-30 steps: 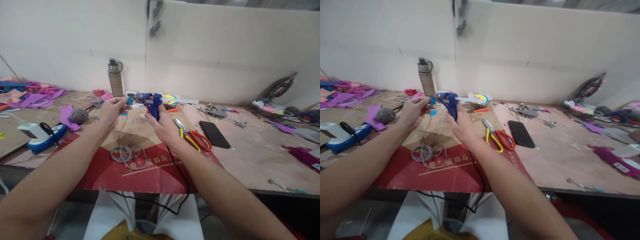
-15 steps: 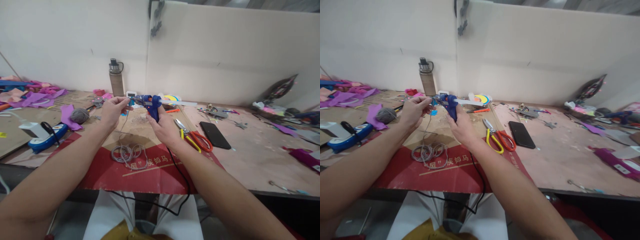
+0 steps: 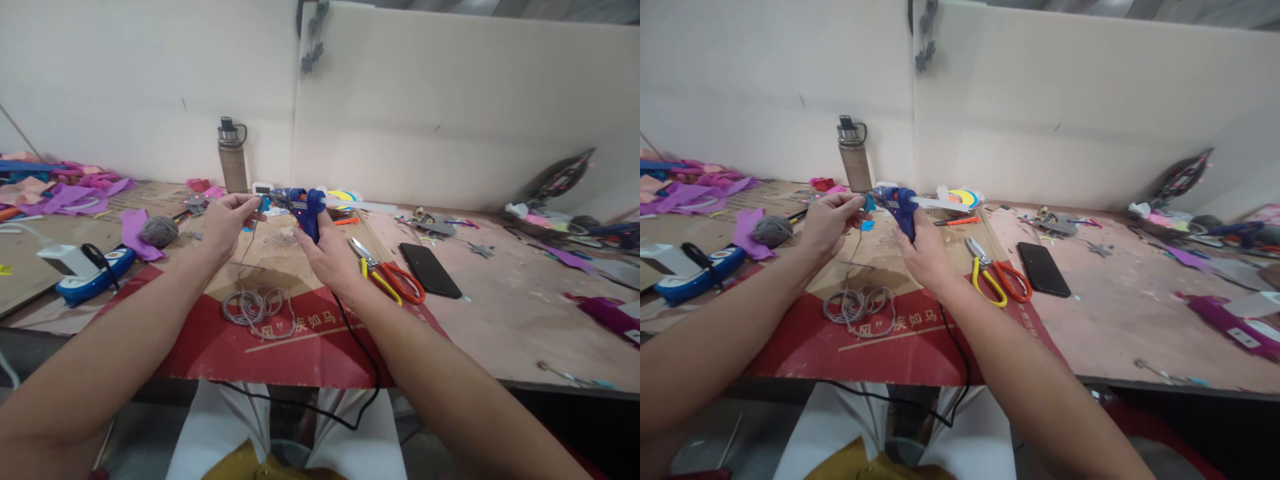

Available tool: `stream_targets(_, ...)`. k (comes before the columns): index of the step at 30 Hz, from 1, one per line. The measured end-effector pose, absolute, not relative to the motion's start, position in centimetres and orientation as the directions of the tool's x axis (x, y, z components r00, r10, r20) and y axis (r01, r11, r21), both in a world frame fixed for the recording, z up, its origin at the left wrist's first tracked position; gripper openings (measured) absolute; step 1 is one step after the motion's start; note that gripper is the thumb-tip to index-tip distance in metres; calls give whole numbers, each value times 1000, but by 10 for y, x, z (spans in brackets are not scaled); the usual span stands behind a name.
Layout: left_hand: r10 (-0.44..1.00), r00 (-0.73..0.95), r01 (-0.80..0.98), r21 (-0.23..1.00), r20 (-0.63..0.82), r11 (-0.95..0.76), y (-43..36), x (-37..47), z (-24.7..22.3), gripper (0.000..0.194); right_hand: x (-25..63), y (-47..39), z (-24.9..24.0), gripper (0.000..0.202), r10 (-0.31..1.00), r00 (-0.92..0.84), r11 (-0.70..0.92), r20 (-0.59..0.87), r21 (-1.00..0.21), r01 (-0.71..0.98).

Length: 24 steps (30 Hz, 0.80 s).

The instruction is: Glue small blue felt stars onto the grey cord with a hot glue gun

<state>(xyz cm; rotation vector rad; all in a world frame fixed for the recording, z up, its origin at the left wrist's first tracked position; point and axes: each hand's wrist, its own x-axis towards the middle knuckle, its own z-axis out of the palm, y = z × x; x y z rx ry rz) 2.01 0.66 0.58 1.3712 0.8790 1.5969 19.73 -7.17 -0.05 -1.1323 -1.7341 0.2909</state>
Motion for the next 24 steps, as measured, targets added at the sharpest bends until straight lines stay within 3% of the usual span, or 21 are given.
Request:
stream_targets(13,922,-57,-137,912,382,-386,5,20,7,16,197,-70,-2,50,796,-57,530,603,-647,548)
stream_targets(24,923,-14,-131,914,385,-383,2,21,9,14,201,-62,-6,40,794,-34,535,607,-671,513)
